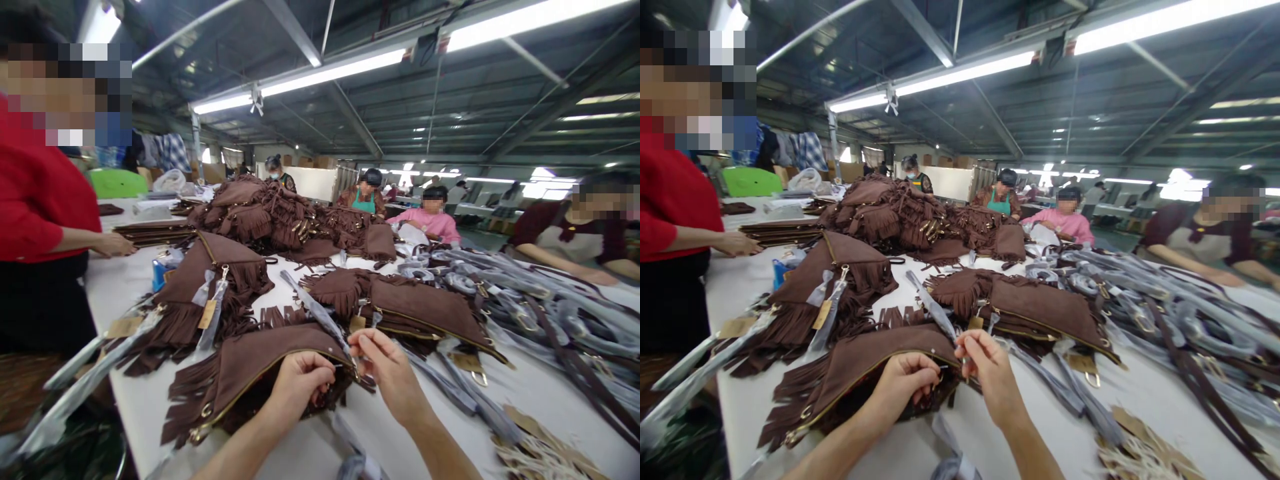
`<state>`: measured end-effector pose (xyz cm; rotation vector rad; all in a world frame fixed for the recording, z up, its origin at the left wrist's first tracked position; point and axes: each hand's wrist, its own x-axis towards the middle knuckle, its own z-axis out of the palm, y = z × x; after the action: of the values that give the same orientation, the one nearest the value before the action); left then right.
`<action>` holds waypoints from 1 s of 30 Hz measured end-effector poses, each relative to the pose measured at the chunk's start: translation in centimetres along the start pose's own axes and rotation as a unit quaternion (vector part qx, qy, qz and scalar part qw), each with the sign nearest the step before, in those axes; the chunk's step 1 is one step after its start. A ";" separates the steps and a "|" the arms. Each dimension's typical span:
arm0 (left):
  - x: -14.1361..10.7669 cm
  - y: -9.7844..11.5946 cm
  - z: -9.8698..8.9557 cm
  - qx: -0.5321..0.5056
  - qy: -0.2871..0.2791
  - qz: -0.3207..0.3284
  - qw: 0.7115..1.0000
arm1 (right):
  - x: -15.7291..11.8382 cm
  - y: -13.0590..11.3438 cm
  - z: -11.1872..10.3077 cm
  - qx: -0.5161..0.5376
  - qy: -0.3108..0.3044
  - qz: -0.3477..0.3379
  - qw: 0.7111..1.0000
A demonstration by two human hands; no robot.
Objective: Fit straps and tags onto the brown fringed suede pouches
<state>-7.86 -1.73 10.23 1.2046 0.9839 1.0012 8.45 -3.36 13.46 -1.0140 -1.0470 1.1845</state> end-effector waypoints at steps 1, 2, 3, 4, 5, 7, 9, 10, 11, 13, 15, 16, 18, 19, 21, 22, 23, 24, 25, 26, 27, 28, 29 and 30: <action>0.0 0.0 -0.1 0.000 0.001 -0.001 1.000 | 0.0 0.1 -0.3 -0.050 -0.005 -0.001 0.999; 0.0 0.0 -0.1 0.000 0.000 -0.001 1.000 | 0.0 0.2 -0.5 -0.088 -0.018 -0.002 0.996; 0.0 0.0 -0.1 0.001 -0.002 -0.002 1.000 | -0.1 0.4 -0.5 -0.112 -0.035 -0.004 0.993; 0.0 0.1 -0.1 0.001 -0.004 -0.002 1.000 | -0.2 0.6 -0.3 -0.123 -0.049 -0.007 0.991; -0.1 0.1 0.0 0.002 -0.007 -0.002 1.000 | -0.3 0.8 -0.1 -0.128 -0.061 -0.011 0.990; -0.2 0.3 0.1 0.002 -0.015 -0.002 1.000 | -0.6 1.0 0.6 -0.130 -0.074 -0.016 0.989; -0.2 0.4 0.2 0.000 -0.022 0.000 1.000 | -0.8 1.0 1.5 -0.123 -0.079 -0.018 0.989; -0.3 0.4 0.2 0.000 -0.026 0.003 1.000 | -0.8 0.9 1.8 -0.118 -0.081 -0.018 0.989; -0.3 0.4 0.2 0.000 -0.031 0.006 0.999 | -0.9 0.8 2.1 -0.113 -0.083 -0.017 0.990; -0.4 0.3 0.2 0.001 -0.041 0.011 0.999 | -1.0 0.8 2.2 -0.101 -0.084 -0.016 0.991; -0.5 0.3 0.1 0.006 -0.049 0.020 0.999 | -0.9 0.9 2.0 -0.084 -0.075 -0.011 0.994; -0.5 0.4 0.0 0.011 -0.047 0.029 0.998 | -0.8 1.0 1.7 -0.074 -0.066 -0.009 0.995; -0.7 0.5 -0.4 0.024 -0.029 0.056 0.998 | -0.7 1.3 1.1 -0.053 -0.050 0.000 0.997; -0.8 0.6 -0.6 0.036 -0.014 0.072 0.997 | -0.6 1.4 0.7 -0.042 -0.044 0.006 0.998; -1.0 0.8 -0.9 0.065 0.013 0.102 0.993 | -0.6 1.7 0.3 -0.025 -0.041 0.021 0.999; -1.1 0.9 -1.0 0.081 0.020 0.113 0.990 | -0.6 1.8 0.2 -0.021 -0.042 0.028 0.999; -1.1 0.9 -1.1 0.096 0.018 0.118 0.988 | -0.6 1.9 0.2 -0.020 -0.043 0.033 0.998; -1.2 1.0 -1.2 0.107 0.011 0.118 0.987 | -0.6 2.0 0.2 -0.021 -0.044 0.036 0.998; -1.2 1.1 -1.2 0.116 0.003 0.115 0.987 | -0.7 2.0 0.3 -0.023 -0.047 0.038 0.998; -1.3 1.2 -1.2 0.127 -0.005 0.114 0.985 | -0.8 2.0 0.4 -0.026 -0.053 0.040 0.997; -1.4 1.3 -1.2 0.143 -0.007 0.119 0.983 | -0.8 1.9 0.6 -0.031 -0.060 0.039 0.997; -1.5 1.5 -1.2 0.163 -0.005 0.131 0.978 | -0.9 1.9 0.7 -0.038 -0.069 0.036 0.996; -1.6 1.7 -1.2 0.186 0.000 0.146 0.972 | -1.0 1.8 0.8 -0.046 -0.075 0.029 0.996; -1.7 1.9 -1.2 0.206 0.004 0.163 0.965 | -1.0 1.8 0.9 -0.055 -0.076 0.019 0.995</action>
<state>-9.59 -2.91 12.11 1.7518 1.0537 1.0867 7.15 -4.12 11.81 -1.0454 -1.2283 1.2619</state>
